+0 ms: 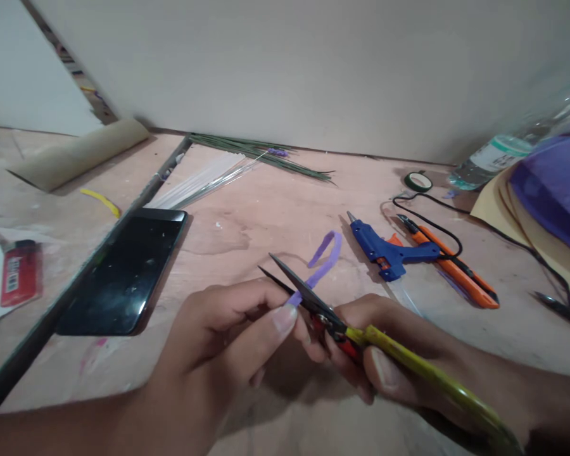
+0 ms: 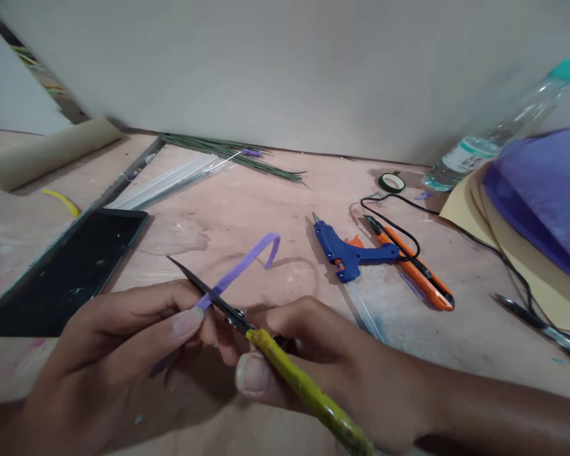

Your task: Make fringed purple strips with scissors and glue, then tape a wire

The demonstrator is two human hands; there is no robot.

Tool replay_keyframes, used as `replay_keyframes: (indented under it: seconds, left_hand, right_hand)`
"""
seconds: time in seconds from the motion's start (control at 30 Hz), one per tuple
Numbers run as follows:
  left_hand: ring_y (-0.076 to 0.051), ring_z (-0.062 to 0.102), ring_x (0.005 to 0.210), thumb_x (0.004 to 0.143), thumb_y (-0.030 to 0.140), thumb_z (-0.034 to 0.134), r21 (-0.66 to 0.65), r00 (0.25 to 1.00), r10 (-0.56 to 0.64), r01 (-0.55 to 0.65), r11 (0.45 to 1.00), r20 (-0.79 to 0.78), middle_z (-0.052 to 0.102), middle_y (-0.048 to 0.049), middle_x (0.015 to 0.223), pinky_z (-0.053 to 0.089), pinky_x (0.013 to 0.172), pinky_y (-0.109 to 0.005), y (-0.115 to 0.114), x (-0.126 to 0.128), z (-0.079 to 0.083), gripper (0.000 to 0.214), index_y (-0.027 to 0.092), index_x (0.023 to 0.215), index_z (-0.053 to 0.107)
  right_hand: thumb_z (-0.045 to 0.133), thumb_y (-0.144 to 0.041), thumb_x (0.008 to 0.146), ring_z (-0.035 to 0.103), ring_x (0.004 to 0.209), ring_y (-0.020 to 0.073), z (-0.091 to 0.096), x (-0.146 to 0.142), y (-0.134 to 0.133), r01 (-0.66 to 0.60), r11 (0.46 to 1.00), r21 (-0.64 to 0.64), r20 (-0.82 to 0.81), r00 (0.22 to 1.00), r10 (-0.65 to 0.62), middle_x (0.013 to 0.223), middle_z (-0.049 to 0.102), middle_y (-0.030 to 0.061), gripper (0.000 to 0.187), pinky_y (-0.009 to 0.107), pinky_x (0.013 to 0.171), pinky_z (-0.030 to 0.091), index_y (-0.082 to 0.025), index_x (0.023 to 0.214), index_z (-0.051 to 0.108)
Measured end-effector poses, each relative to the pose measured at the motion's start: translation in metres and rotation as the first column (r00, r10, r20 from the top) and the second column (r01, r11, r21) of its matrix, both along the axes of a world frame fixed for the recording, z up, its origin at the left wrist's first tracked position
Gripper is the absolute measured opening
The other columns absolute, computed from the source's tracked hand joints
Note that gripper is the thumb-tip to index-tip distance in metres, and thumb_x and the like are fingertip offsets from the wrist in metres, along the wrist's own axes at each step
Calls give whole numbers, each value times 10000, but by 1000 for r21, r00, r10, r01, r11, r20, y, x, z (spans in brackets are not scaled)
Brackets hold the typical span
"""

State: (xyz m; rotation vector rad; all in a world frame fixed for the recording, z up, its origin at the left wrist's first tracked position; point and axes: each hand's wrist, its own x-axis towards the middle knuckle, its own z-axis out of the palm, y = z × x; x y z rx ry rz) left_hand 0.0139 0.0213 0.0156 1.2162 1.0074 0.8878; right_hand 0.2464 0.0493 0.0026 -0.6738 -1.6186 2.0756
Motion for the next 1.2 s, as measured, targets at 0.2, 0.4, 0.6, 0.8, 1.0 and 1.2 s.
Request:
replay_keyframes:
  seconds: [0.2, 0.4, 0.6, 0.8, 1.0, 1.2]
  left_hand:
    - [-132, 593, 591, 1026, 344, 673, -44, 999, 33, -32, 999, 17, 708, -17, 674, 479, 527, -203, -1, 0, -2, 299, 255, 802, 850]
    - [-120, 534, 535, 981, 244, 664, 124, 989, 118, -106, 987, -94, 612, -5, 577, 397, 475, -214, 3, 4, 0, 448, 227, 534, 682]
    - [-128, 515, 487, 985, 261, 640, 176, 983, 123, -98, 979, -135, 579, 3, 540, 400, 452, -237, 2, 8, 2, 457, 231, 528, 645]
    - [-140, 509, 471, 973, 272, 661, 195, 976, 150, -118, 974, -157, 601, -2, 531, 388, 432, -252, 0, 6, 0, 428, 250, 545, 682]
    - [-148, 532, 482, 962, 259, 659, 191, 976, 147, -115, 975, -162, 597, -7, 522, 446, 458, -257, 3, 7, 2, 456, 248, 507, 655]
    - [-138, 547, 502, 967, 267, 654, 172, 976, 142, -113, 979, -164, 613, -2, 541, 423, 456, -235, 2, 6, 1, 454, 247, 513, 662]
  right_hand:
    - [684, -581, 1045, 630, 1021, 224, 17, -2, 2, 22, 995, 96, 42, 999, -26, 1006, 657, 58, 405, 355, 931, 544, -206, 906, 622]
    - [769, -616, 944, 662, 863, 230, 22, -1, -3, 51, 886, 461, 301, 930, -210, 865, 698, 65, 450, 330, 784, 564, -207, 804, 642]
    - [700, -616, 997, 621, 747, 198, 13, 0, -6, 26, 819, 573, 301, 923, -239, 801, 684, 48, 431, 312, 707, 524, -215, 843, 674]
    - [689, -615, 1009, 561, 688, 158, 12, -1, -7, 19, 847, 531, 299, 931, -208, 796, 665, 22, 433, 291, 642, 433, -199, 895, 660]
    - [679, -568, 1021, 469, 671, 139, 7, 2, -9, -12, 874, 485, 324, 931, -167, 783, 589, -7, 392, 304, 642, 361, -195, 913, 623]
    - [678, -540, 1022, 420, 646, 127, 5, 4, -9, -23, 864, 503, 333, 928, -169, 742, 514, -30, 382, 299, 622, 321, -199, 872, 594]
